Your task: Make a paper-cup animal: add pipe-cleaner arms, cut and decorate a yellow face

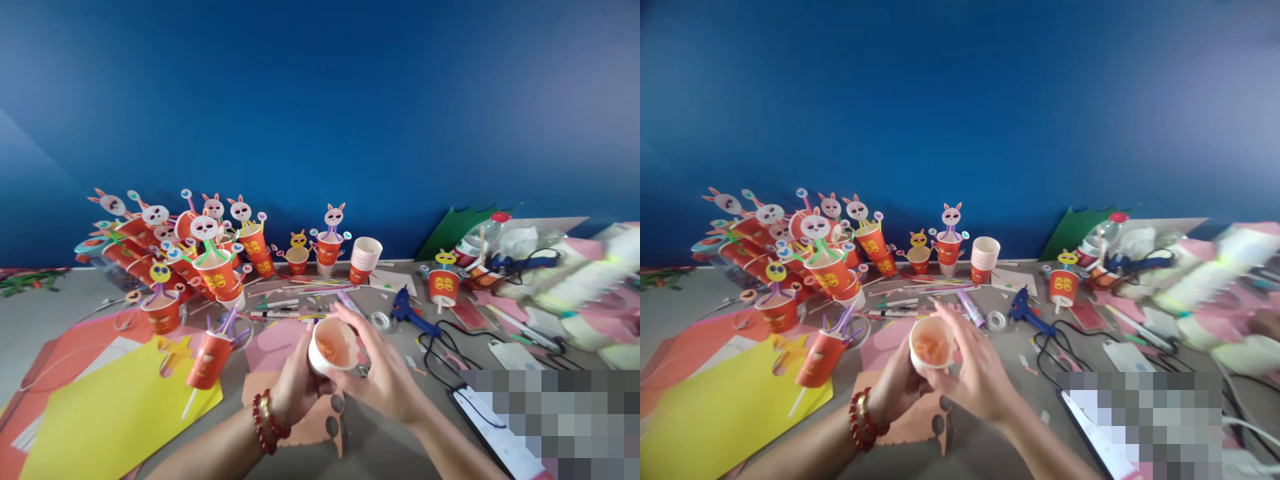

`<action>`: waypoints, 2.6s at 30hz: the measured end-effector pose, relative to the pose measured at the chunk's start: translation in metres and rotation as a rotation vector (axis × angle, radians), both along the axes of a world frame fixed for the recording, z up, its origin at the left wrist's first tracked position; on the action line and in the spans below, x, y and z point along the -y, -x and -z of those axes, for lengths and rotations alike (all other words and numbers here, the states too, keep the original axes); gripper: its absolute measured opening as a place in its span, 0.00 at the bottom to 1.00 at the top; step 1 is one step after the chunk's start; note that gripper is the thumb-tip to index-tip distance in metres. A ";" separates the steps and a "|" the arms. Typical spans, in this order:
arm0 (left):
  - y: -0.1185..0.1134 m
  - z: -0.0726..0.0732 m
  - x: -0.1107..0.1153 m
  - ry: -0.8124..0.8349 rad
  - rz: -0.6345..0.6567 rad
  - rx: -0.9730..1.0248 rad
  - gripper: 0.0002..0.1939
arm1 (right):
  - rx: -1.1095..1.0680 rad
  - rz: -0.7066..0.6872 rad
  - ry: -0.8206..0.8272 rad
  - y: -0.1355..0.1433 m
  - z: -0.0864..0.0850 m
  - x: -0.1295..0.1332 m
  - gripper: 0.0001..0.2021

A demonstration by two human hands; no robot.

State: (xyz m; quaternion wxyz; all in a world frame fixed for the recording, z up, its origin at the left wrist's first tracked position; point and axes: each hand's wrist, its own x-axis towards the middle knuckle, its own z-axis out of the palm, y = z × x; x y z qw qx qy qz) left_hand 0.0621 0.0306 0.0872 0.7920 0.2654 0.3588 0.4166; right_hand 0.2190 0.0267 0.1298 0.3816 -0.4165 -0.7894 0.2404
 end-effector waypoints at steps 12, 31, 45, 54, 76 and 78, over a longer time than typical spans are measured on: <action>0.031 -0.008 -0.004 -0.526 0.002 -0.297 0.17 | -0.266 0.079 0.249 -0.042 -0.013 -0.038 0.37; 0.044 0.009 -0.008 -0.808 -0.016 -0.261 0.36 | -0.117 -0.020 0.075 -0.011 0.007 -0.001 0.39; 0.043 -0.004 -0.014 -0.451 0.098 0.056 0.24 | -0.242 0.013 0.108 0.007 0.018 -0.012 0.29; 0.040 -0.009 -0.019 -0.379 0.046 0.111 0.23 | -0.358 -0.029 0.205 0.010 0.015 -0.017 0.28; 0.074 0.031 0.008 -0.701 0.238 -0.582 0.28 | 0.150 0.008 0.081 -0.023 0.087 0.040 0.08; 0.073 0.034 0.008 -0.722 0.222 -0.608 0.28 | 0.224 -0.035 0.034 -0.017 0.092 0.049 0.09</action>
